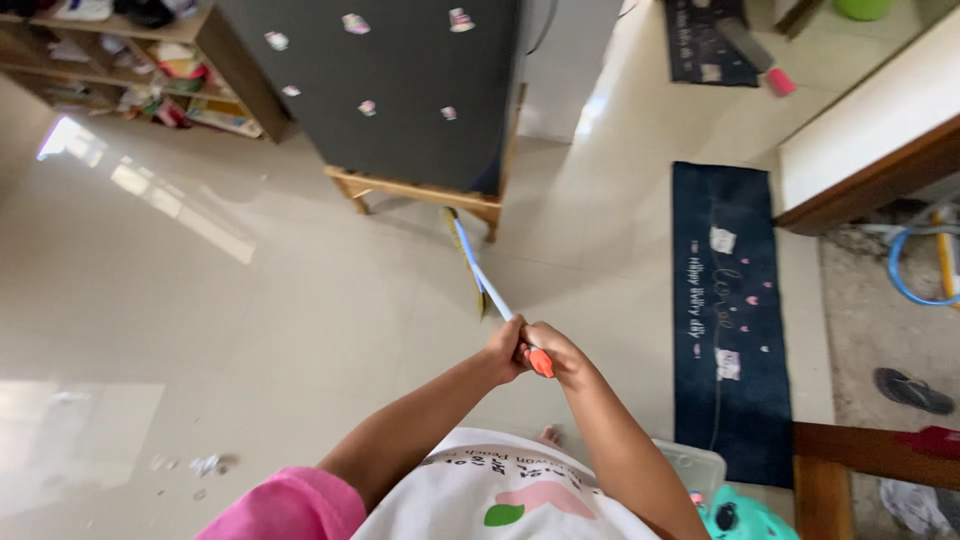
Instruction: The recorder sweeps the floor using a broom in a home environment.
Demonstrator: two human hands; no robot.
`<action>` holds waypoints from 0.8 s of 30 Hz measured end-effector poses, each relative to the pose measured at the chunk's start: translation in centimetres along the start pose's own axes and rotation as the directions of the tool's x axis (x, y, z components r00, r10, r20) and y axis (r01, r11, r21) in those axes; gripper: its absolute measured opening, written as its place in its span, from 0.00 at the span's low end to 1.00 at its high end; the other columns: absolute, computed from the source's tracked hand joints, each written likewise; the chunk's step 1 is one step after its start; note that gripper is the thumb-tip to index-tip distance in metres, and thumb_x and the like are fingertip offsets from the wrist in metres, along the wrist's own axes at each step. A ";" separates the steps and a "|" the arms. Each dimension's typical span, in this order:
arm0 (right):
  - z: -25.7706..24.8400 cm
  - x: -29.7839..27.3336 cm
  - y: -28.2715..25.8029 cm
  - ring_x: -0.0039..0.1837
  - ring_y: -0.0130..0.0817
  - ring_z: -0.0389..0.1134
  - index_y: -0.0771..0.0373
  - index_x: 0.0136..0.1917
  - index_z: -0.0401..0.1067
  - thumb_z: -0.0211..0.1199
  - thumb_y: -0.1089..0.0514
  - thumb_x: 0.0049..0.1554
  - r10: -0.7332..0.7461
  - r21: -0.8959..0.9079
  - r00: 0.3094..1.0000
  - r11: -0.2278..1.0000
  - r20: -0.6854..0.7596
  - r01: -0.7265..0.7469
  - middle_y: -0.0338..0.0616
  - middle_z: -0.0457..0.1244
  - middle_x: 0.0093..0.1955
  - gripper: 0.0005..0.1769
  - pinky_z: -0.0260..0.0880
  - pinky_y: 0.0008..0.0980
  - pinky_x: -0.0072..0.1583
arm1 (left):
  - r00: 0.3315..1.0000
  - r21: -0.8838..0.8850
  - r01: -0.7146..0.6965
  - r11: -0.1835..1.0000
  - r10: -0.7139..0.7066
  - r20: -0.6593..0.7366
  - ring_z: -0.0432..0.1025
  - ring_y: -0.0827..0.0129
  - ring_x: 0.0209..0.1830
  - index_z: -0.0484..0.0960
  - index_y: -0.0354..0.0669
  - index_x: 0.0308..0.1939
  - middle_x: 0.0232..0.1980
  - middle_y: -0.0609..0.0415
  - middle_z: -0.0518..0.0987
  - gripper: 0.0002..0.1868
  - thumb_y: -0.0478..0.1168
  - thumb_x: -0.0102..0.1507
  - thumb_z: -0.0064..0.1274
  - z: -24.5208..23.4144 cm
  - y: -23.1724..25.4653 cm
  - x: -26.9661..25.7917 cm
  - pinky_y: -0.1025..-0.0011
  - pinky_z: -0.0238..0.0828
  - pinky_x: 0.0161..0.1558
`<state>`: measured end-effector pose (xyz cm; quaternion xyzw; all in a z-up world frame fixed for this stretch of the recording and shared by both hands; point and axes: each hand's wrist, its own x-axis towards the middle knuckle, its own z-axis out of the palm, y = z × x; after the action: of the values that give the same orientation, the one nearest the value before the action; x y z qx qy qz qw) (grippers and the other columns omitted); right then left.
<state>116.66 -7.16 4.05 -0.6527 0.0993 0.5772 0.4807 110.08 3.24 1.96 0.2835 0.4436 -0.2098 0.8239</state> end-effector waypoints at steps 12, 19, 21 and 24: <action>-26.7 -2.6 1.0 0.23 0.23 0.55 0.66 0.35 0.64 0.47 0.60 0.60 -0.060 0.062 0.971 0.995 -0.233 0.076 0.38 0.57 0.25 0.13 0.51 0.26 0.24 | 0.989 -0.061 0.039 0.997 -0.030 0.145 0.55 0.75 0.15 0.61 0.46 0.27 0.20 0.60 0.61 0.13 0.42 0.66 0.40 25.0 -5.6 11.0 0.72 0.57 0.19; -35.1 4.6 -7.0 0.25 0.26 0.57 0.67 0.37 0.64 0.47 0.58 0.62 -0.124 0.199 0.967 0.965 -0.224 0.170 0.39 0.58 0.27 0.14 0.55 0.28 0.26 | 0.988 0.072 -0.054 0.996 0.043 0.149 0.54 0.74 0.13 0.65 0.45 0.27 0.20 0.60 0.61 0.12 0.43 0.64 0.43 31.3 2.9 21.7 0.70 0.56 0.16; -37.1 8.1 -10.5 0.26 0.29 0.58 0.70 0.40 0.66 0.47 0.59 0.62 -0.169 0.192 0.954 0.956 -0.247 0.219 0.41 0.59 0.27 0.13 0.56 0.31 0.27 | 0.992 0.019 -0.052 0.998 0.050 0.117 0.57 0.71 0.14 0.68 0.45 0.29 0.21 0.59 0.65 0.13 0.45 0.66 0.44 33.3 6.7 25.2 0.69 0.57 0.17; -40.0 10.5 -17.6 0.27 0.30 0.59 0.73 0.43 0.68 0.49 0.61 0.62 -0.172 0.109 0.944 0.972 -0.280 0.209 0.43 0.60 0.29 0.13 0.60 0.32 0.28 | 0.989 0.027 -0.075 0.997 0.071 0.128 0.54 0.74 0.14 0.69 0.46 0.29 0.22 0.60 0.63 0.13 0.46 0.66 0.46 35.2 11.4 29.3 0.72 0.54 0.16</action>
<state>158.31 -23.30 -0.96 -0.6968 0.1395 0.4258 0.5601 153.64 -13.91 -4.09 0.2986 0.3761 -0.2039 0.8531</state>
